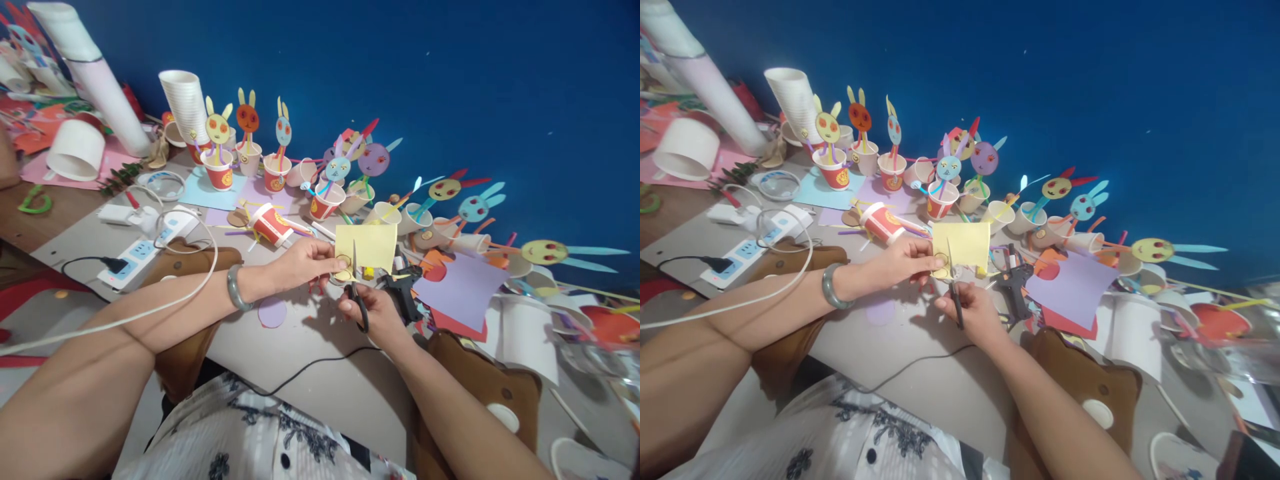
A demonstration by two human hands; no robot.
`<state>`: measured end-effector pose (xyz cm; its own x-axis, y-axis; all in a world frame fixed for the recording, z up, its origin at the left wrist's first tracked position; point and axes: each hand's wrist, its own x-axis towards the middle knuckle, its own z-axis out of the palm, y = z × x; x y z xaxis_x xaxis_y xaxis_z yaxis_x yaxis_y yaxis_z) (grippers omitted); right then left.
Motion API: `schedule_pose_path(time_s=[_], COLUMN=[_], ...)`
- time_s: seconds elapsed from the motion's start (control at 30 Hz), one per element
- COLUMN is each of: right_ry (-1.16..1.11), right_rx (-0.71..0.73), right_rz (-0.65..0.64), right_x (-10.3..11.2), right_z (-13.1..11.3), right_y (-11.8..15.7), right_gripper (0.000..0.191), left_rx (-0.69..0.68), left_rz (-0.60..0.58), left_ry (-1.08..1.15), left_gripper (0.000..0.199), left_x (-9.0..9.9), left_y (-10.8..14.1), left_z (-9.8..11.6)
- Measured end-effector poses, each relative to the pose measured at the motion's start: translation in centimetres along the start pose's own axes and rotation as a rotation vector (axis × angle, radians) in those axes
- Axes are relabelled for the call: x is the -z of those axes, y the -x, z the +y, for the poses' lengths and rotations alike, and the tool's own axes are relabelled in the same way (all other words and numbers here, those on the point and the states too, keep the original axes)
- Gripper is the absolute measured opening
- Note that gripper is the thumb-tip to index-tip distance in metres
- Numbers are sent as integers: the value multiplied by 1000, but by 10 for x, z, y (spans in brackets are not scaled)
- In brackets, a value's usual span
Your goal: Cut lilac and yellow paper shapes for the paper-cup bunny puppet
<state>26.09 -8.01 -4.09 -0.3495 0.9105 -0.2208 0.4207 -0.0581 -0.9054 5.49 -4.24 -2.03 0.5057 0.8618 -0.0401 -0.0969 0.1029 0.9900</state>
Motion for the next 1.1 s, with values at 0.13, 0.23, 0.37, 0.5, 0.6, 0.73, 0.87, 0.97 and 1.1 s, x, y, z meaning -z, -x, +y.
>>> schedule_pose_path(time_s=[0.13,0.23,0.37,0.5,0.6,0.73,0.87,0.97,1.1], right_ry=[-29,-18,-4,6,13,16,14,40,74], right_rx=[-3,-5,-21,-23,-4,1,-1,1,-2], right_rz=[-13,-22,-34,-28,-24,-6,3,23,33], right_x=[0,0,2,3,3,3,2,2,2], right_z=[-1,-4,-4,-1,0,-3,-3,0,1], right_y=[0,1,1,1,1,2,2,2,2], right_gripper=[52,54,55,53,53,53,53,53,54], left_rx=[15,9,-6,-16,-21,-41,-64,-68,-69], left_rz=[-17,-25,-29,-29,-32,-17,-12,-20,-27], left_ry=[-38,-42,-18,-10,-10,-15,-19,-36,-61], left_gripper=[30,30,30,30,31,33,34,34,34], left_x=[0,0,0,0,0,0,1,1,0], left_y=[0,-1,-2,-1,1,1,1,0,0], left_z=[1,-1,-3,-2,1,2,-1,-3,-5])
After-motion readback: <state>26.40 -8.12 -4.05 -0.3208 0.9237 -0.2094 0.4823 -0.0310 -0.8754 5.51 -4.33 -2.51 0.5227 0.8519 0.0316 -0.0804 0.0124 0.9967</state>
